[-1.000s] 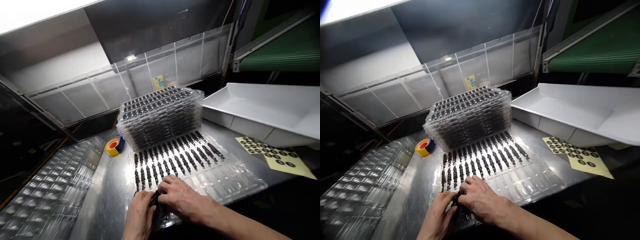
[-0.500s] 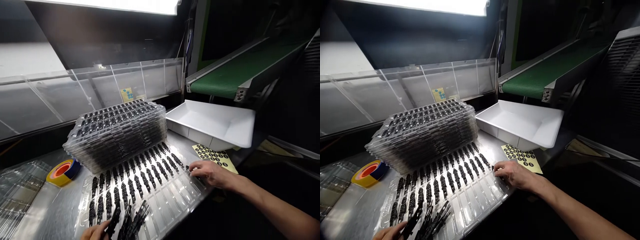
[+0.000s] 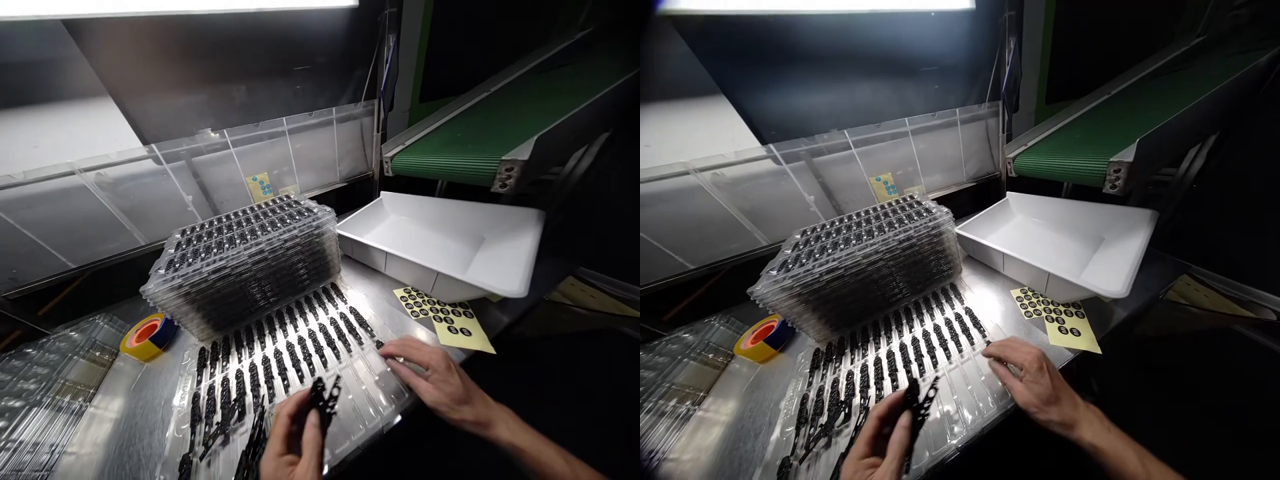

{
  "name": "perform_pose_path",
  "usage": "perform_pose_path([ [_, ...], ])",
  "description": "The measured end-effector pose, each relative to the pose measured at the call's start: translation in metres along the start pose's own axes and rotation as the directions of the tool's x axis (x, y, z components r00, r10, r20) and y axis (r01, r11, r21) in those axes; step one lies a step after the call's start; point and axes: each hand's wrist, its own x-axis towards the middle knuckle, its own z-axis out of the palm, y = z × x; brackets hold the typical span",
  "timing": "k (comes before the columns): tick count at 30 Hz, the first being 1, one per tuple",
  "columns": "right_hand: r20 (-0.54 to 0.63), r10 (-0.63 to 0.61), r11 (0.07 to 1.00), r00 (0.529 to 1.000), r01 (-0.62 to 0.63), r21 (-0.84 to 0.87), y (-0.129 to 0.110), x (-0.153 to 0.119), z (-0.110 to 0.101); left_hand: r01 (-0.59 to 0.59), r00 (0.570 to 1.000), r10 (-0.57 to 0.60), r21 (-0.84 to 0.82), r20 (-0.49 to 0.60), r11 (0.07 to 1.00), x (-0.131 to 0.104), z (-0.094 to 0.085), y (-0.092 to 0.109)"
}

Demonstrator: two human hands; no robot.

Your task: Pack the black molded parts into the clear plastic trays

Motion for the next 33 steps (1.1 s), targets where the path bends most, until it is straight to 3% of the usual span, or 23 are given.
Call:
perform_pose_path([
  [2,0.058,0.229,0.926,0.972,-0.236,0.293,-0.015,-0.005,0.02,0.233,0.972,-0.229,-0.239,0.047,0.942,-0.004,0.03,-0.005],
  [3,0.12,0.276,0.86,0.954,-0.301,0.413,-0.021,-0.007,0.028,0.304,0.952,-0.295,-0.32,0.078,0.897,-0.004,0.042,-0.009],
  [6,0.161,0.293,0.767,0.942,-0.332,0.548,-0.033,-0.006,0.045,0.418,0.908,-0.39,-0.42,0.154,0.806,-0.006,0.062,-0.023],
  [8,0.107,0.315,0.797,0.943,-0.324,0.509,-0.034,-0.004,0.049,0.416,0.909,-0.393,-0.401,0.141,0.817,-0.007,0.068,-0.031],
  [12,0.028,0.335,0.824,0.942,-0.307,0.476,-0.028,-0.004,0.052,0.298,0.953,-0.299,-0.372,0.056,0.879,-0.01,0.075,-0.034],
  [15,-0.057,0.312,0.835,0.948,-0.245,0.493,-0.023,-0.005,0.046,0.348,0.929,-0.365,-0.475,0.06,0.808,-0.009,0.077,-0.03],
  [18,-0.247,0.205,0.931,0.947,-0.11,0.349,-0.015,-0.002,0.028,0.433,0.889,-0.445,-0.52,0.111,0.736,-0.004,0.073,-0.024],
  [20,-0.276,0.039,0.984,0.96,0.01,0.175,-0.006,0.002,0.014,0.46,0.878,-0.458,-0.512,0.139,0.726,-0.001,0.068,-0.02],
  [22,-0.181,-0.151,0.988,0.972,0.156,0.014,0.005,0.005,0.004,0.469,0.875,-0.46,-0.506,0.152,0.724,0.001,0.064,-0.015],
  [25,-0.001,-0.359,0.917,0.933,0.353,-0.185,0.019,0.007,0.0,0.459,0.881,-0.447,-0.514,0.156,0.725,0.003,0.062,-0.009],
  [29,0.163,-0.406,0.813,0.899,0.437,-0.384,0.025,0.002,0.005,0.491,0.861,-0.482,-0.505,0.161,0.709,0.006,0.06,-0.003],
  [33,0.197,-0.32,0.8,0.927,0.376,-0.469,0.018,-0.005,0.006,0.526,0.838,-0.519,-0.496,0.168,0.69,0.007,0.057,-0.002],
])
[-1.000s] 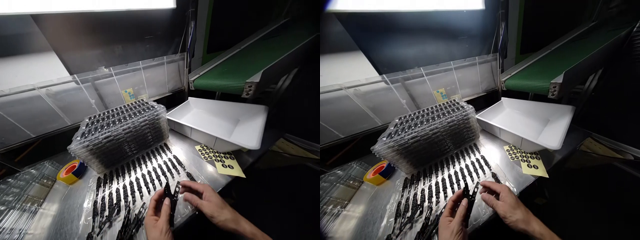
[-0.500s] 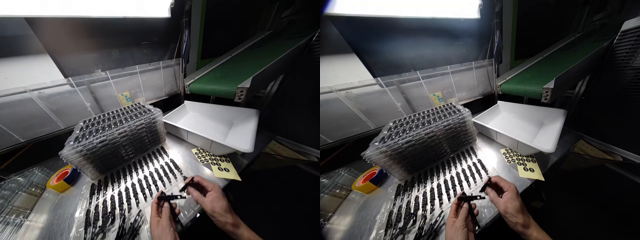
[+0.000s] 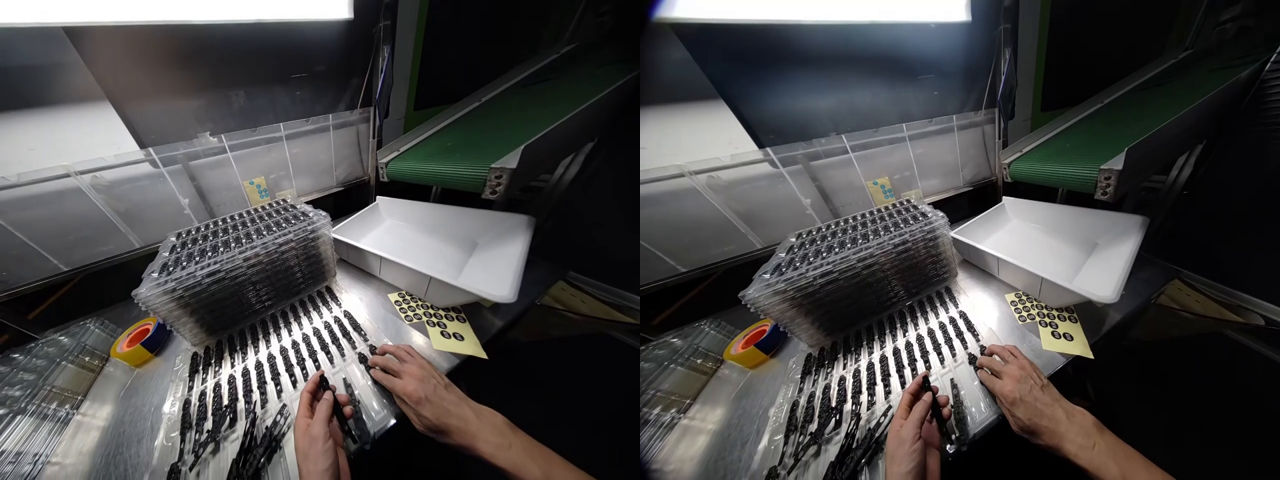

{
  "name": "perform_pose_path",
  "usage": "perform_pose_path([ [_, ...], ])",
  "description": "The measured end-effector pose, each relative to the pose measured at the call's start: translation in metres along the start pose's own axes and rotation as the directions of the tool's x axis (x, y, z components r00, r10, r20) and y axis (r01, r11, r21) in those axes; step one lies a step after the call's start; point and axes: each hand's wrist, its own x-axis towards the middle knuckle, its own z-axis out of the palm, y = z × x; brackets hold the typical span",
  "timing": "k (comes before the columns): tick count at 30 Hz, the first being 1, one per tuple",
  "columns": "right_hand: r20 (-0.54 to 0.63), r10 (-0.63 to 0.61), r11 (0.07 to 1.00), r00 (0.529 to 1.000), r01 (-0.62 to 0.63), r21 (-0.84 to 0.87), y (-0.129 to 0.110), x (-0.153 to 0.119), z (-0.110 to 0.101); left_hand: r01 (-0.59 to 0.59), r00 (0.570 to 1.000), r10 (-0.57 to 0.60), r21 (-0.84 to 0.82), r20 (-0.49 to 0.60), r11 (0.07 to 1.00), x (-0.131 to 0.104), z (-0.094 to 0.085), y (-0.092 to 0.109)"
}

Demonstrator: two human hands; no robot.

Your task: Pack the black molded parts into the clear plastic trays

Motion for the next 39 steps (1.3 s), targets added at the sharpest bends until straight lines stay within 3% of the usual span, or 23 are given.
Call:
perform_pose_path([
  [4,0.001,0.098,0.995,0.995,-0.098,0.02,-0.016,0.003,-0.009,-0.123,0.992,0.122,0.094,0.009,0.988,-0.004,-0.01,0.0],
  [8,0.209,0.071,0.989,0.975,-0.096,0.116,-0.04,0.009,-0.006,-0.214,0.972,0.228,0.189,-0.06,0.958,-0.013,-0.021,0.007],
  [10,0.235,0.031,0.991,0.972,-0.06,0.119,-0.05,0.01,0.004,-0.253,0.956,0.282,0.251,-0.086,0.934,-0.017,-0.024,0.012],
  [14,0.019,-0.049,0.998,0.999,0.048,0.047,-0.053,0.006,0.023,-0.343,0.916,0.398,0.404,-0.057,0.848,-0.019,-0.029,0.018],
  [16,-0.119,-0.053,0.997,0.992,0.059,0.046,-0.045,0.005,0.018,-0.349,0.91,0.414,0.479,-0.032,0.806,-0.017,-0.034,0.015],
  [18,-0.137,0.015,0.994,0.991,0.001,0.114,-0.034,0.01,-0.001,-0.359,0.902,0.432,0.542,-0.009,0.76,-0.014,-0.039,0.011],
  [20,0.007,0.083,0.985,0.997,-0.083,0.152,-0.02,0.023,-0.027,-0.383,0.89,0.455,0.578,0.023,0.721,-0.011,-0.044,0.004],
  [23,0.27,0.092,0.995,0.958,-0.101,0.019,-0.006,0.052,-0.056,-0.41,0.882,0.469,0.579,0.055,0.704,-0.008,-0.049,-0.006],
  [26,0.389,0.072,0.997,0.918,-0.073,-0.013,0.0,0.081,-0.053,-0.467,0.846,0.529,0.573,0.067,0.674,-0.008,-0.051,-0.013],
  [30,0.398,0.063,0.998,0.915,-0.053,-0.035,0.001,0.091,-0.021,-0.598,0.755,0.634,0.573,0.167,0.56,-0.009,-0.053,-0.016],
  [33,0.33,0.116,0.992,0.937,-0.096,-0.078,0.001,0.077,-0.006,-0.616,0.726,0.648,0.639,0.232,0.46,-0.01,-0.05,-0.016],
  [39,0.223,0.072,0.997,0.972,-0.072,-0.006,-0.008,0.046,0.003,-0.622,0.643,0.627,0.777,0.44,0.092,-0.003,-0.022,-0.021],
])
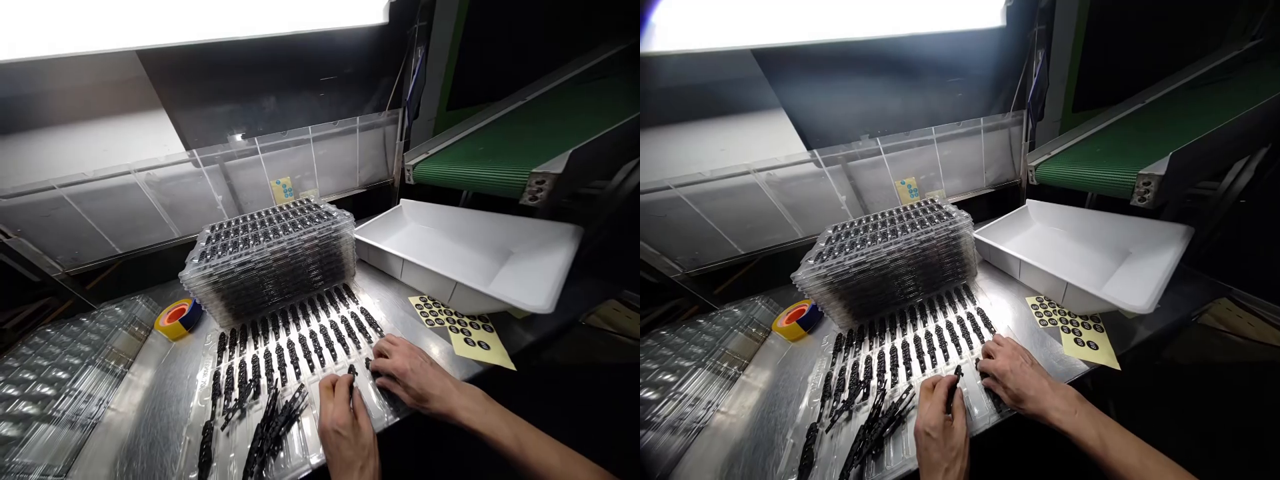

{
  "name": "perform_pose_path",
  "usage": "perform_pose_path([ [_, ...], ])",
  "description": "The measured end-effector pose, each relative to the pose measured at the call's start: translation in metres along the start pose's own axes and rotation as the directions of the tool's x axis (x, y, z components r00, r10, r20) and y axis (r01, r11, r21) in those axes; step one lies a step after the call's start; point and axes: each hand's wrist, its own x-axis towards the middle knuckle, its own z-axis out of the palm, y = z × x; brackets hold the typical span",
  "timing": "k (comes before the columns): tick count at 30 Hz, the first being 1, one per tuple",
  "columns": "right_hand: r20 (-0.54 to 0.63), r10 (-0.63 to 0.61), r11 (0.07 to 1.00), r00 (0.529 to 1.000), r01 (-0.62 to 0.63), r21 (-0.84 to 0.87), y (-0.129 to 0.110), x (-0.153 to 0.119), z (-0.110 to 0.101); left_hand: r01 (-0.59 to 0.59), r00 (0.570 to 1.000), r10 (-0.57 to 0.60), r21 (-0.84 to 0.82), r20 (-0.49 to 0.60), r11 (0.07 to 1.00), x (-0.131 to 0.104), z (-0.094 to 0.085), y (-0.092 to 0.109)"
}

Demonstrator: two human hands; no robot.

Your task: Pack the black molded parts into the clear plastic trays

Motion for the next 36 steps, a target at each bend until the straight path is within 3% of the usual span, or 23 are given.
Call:
perform_pose_path([
  [3,-0.101,0.018,1.0,0.995,-0.019,-0.01,-0.002,-0.003,0.009,-0.031,0.997,0.02,0.163,0.073,0.986,0.01,0.016,0.009],
  [6,-0.146,0.008,0.999,0.989,-0.004,0.032,-0.004,-0.008,0.013,-0.023,0.993,-0.001,0.211,0.117,0.977,0.016,0.024,0.015],
  [11,-0.191,-0.026,0.993,0.981,0.047,0.105,-0.007,-0.023,0.009,-0.062,0.976,0.024,0.171,0.218,0.983,0.016,0.013,0.015],
  [14,-0.175,0.007,0.996,0.985,0.009,0.09,-0.01,-0.022,0.009,-0.075,0.967,0.031,0.166,0.253,0.983,0.016,0.007,0.013],
  [19,-0.196,0.096,0.995,0.976,-0.09,0.041,-0.015,-0.015,0.012,-0.118,0.964,0.071,0.169,0.258,0.979,0.011,0.011,0.013],
  [22,-0.24,0.08,0.995,0.968,-0.064,0.074,-0.017,-0.021,0.01,-0.167,0.981,0.142,0.198,0.136,0.966,0.006,-0.01,0.002],
  [25,-0.273,0.083,0.986,0.959,-0.039,0.161,-0.031,-0.023,0.005,-0.163,0.98,0.197,0.43,-0.037,0.888,0.007,-0.06,-0.025],
  [27,-0.24,0.057,0.974,0.969,-0.002,0.227,-0.05,-0.014,0.006,-0.081,0.993,0.116,0.599,-0.02,0.796,0.01,-0.095,-0.047],
  [29,-0.176,0.008,0.968,0.984,0.037,0.25,-0.074,0.004,0.012,-0.044,0.996,-0.014,0.632,0.087,0.773,0.012,-0.119,-0.067],
  [32,-0.085,-0.022,0.978,0.996,0.039,0.206,-0.106,0.038,0.031,-0.055,0.977,-0.062,0.523,0.203,0.85,0.013,-0.127,-0.087],
  [36,-0.07,0.009,0.978,0.998,0.006,0.207,-0.116,0.065,0.053,-0.004,0.998,-0.012,0.291,0.056,0.957,0.007,-0.119,-0.096],
])
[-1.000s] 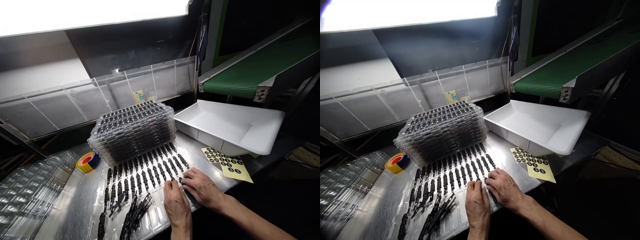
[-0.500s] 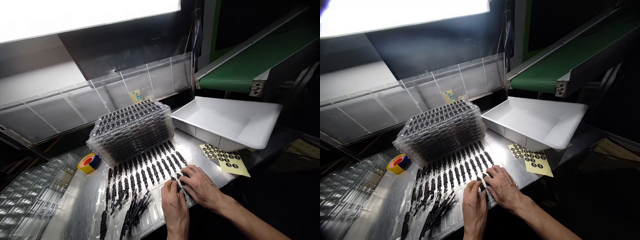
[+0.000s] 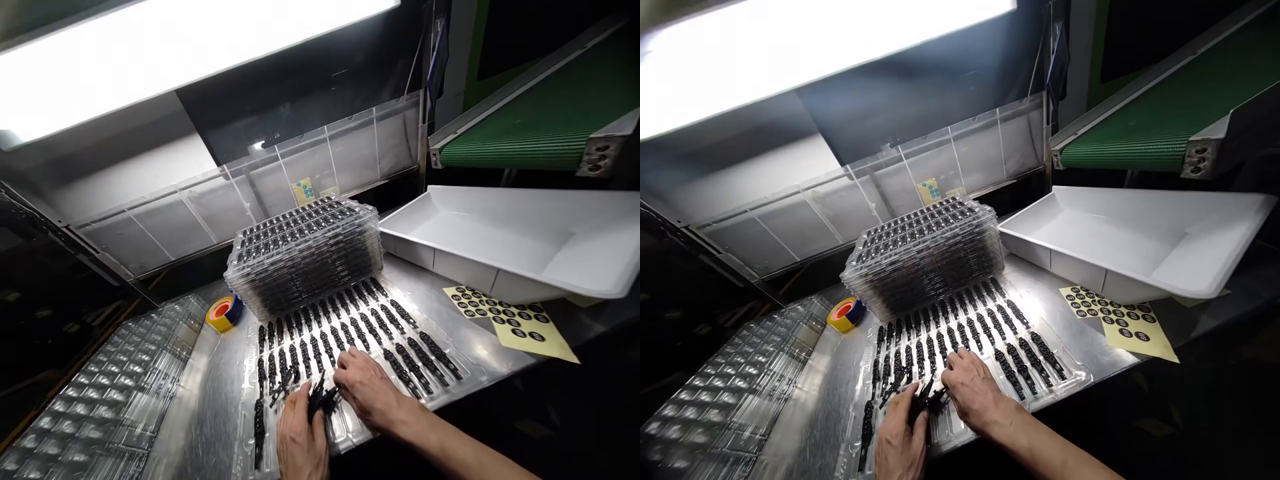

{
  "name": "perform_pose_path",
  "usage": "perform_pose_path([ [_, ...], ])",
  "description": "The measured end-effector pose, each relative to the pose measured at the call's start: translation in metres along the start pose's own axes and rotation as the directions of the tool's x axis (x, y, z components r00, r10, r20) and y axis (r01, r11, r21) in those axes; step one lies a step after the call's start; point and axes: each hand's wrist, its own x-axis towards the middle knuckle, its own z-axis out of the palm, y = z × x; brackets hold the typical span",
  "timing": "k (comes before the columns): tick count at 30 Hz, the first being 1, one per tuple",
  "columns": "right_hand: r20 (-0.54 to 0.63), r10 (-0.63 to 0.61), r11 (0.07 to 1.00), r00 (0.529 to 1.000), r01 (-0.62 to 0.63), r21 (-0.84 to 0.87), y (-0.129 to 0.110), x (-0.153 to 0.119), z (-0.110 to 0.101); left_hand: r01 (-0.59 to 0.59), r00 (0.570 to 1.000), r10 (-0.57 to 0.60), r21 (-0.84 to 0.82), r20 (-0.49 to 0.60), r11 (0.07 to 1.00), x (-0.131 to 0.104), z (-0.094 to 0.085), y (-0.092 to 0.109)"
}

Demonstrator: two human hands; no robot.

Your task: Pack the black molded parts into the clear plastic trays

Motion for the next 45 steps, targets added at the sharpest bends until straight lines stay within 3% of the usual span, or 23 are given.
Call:
perform_pose_path([
  [3,0.024,-0.024,0.997,0.999,0.022,0.07,0.008,-0.002,-0.005,0.06,0.996,-0.073,-0.193,-0.056,0.979,-0.003,-0.003,0.0],
  [8,0.01,-0.081,0.969,0.997,0.077,0.235,0.005,-0.016,-0.028,0.08,0.996,-0.063,-0.362,0.059,0.929,0.0,-0.009,-0.002],
  [12,0.01,0.027,0.872,1.0,-0.028,0.488,-0.004,-0.019,-0.025,0.052,0.998,-0.031,-0.401,0.06,0.914,0.001,-0.006,-0.007],
  [16,0.003,0.09,0.816,0.996,-0.076,0.573,-0.005,-0.018,-0.022,0.007,0.998,0.019,-0.394,0.062,0.919,0.001,-0.004,-0.012],
  [20,0.094,0.13,0.712,0.987,-0.159,0.684,-0.005,-0.016,-0.025,-0.043,0.997,0.066,-0.385,0.045,0.922,0.001,-0.002,-0.013],
  [24,0.051,0.091,0.815,0.995,-0.103,0.57,-0.003,-0.022,-0.033,-0.038,0.998,0.058,-0.408,0.039,0.912,0.001,-0.001,-0.012],
  [27,0.007,0.168,0.845,0.986,-0.148,0.513,0.008,-0.038,-0.045,0.007,1.0,0.002,-0.416,0.021,0.909,0.001,-0.002,-0.012],
  [30,-0.151,0.338,0.851,0.929,-0.234,0.471,0.024,-0.058,-0.051,-0.001,0.999,-0.014,-0.389,-0.036,0.921,0.0,-0.001,-0.012],
  [33,-0.295,0.368,0.906,0.882,-0.268,0.328,0.032,-0.073,-0.042,-0.04,0.998,0.02,-0.342,-0.06,0.939,-0.001,0.003,-0.014],
  [39,-0.199,0.324,0.946,0.925,-0.313,0.088,0.02,-0.076,-0.009,-0.14,0.989,0.123,-0.253,-0.08,0.957,-0.004,0.014,-0.025],
  [42,-0.127,0.32,0.944,0.939,-0.327,-0.043,0.014,-0.07,-0.004,-0.176,0.983,0.161,-0.233,-0.084,0.956,-0.005,0.019,-0.029],
  [45,-0.088,0.247,0.966,0.965,-0.252,-0.053,0.012,-0.065,-0.006,-0.201,0.979,0.185,-0.228,-0.089,0.953,-0.006,0.021,-0.031],
])
